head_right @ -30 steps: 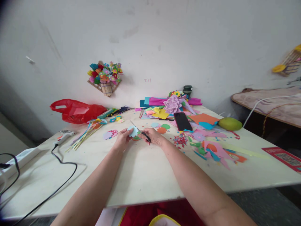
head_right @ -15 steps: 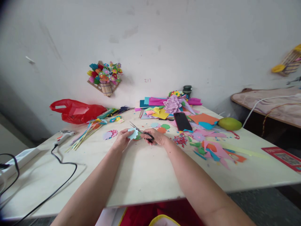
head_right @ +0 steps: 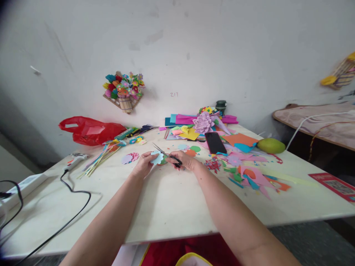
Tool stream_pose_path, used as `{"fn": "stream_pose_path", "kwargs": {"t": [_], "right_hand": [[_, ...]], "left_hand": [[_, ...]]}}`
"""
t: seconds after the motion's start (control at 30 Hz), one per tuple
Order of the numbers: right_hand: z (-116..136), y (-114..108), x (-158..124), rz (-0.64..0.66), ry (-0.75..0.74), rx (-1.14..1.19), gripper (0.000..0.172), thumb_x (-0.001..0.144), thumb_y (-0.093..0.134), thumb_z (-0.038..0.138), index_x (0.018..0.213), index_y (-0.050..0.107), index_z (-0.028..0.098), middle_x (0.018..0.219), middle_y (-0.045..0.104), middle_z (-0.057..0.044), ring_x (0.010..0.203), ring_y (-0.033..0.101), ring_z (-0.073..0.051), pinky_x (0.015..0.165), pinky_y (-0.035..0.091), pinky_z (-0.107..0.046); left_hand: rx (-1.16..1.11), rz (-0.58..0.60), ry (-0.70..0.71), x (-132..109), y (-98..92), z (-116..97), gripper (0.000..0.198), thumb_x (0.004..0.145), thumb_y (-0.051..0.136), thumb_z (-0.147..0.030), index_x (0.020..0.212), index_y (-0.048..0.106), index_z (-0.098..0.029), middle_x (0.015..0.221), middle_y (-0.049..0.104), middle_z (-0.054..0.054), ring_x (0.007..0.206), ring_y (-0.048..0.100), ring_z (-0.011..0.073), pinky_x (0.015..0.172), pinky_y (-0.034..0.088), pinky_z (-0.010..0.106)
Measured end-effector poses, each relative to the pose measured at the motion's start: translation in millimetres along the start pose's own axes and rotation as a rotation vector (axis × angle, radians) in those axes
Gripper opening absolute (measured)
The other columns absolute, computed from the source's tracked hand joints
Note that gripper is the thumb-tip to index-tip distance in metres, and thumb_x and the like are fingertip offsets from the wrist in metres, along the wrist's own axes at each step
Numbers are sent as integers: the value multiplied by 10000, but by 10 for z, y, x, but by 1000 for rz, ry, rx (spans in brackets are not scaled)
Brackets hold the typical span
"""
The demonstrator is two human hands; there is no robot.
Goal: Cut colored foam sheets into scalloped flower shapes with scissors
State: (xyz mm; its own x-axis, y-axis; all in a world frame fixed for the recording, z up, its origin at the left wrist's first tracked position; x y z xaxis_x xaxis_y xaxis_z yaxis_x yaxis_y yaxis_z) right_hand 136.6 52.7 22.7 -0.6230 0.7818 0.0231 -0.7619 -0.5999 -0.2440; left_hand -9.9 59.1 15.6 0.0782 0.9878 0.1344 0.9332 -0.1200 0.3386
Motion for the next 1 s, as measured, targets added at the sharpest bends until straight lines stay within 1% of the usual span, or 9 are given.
{"fn": "stream_pose_path", "kwargs": {"t": [0.1,0.23,0.53,0.63,0.8,1.0], "right_hand": [[0,8,7,-12,8,-17,277,731,614,408,680,489,166,516,523,44,357,455,-56,303,261,-167],[5,15,24,-22,-17,-34,234,736,602,374,698,504,164,517,514,47,362,459,-59,307,287,-168],[-55,-3,54,-39,-28,-57,241,753,608,391,747,541,159,529,541,37,374,467,-61,317,288,-168],[-61,0,61,-38,-22,-58,232,752,603,382,730,532,161,531,534,38,374,467,-62,316,292,-168],[-42,6,58,-34,-32,-22,237,769,558,377,683,514,160,498,509,39,365,450,-61,319,275,-174],[-17,12,41,-53,-19,-6,247,739,602,384,677,514,162,489,500,50,363,440,-59,330,273,-179]], "left_hand": [[6,-6,5,0,-3,-5,217,519,807,-252,638,706,-102,599,669,68,533,570,126,551,414,244],[16,1,12,2,5,-9,208,520,805,-252,615,696,-104,563,644,58,530,559,125,541,402,239],[6,-4,15,-1,15,-15,201,519,802,-246,614,694,-106,576,652,62,530,558,124,546,405,243],[-1,-5,11,-6,20,-15,202,510,806,-244,613,696,-109,581,658,63,538,566,130,559,420,248],[3,-14,21,-9,15,-22,205,512,799,-249,622,702,-106,581,658,61,501,542,115,523,396,244],[1,-32,19,-11,4,-17,217,518,809,-254,629,692,-109,601,665,59,523,558,117,531,402,240]]}}
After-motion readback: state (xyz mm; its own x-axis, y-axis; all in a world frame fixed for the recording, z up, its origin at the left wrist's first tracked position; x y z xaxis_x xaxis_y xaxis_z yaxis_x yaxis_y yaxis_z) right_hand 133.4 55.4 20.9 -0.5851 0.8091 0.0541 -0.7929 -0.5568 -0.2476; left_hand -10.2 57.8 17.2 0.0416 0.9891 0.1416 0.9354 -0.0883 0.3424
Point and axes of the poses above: each hand's wrist, its own x-axis towards the middle knuckle, its own y-axis out of the palm, z = x × y, the point moved 7 cm from there along x, towards the middle knuckle
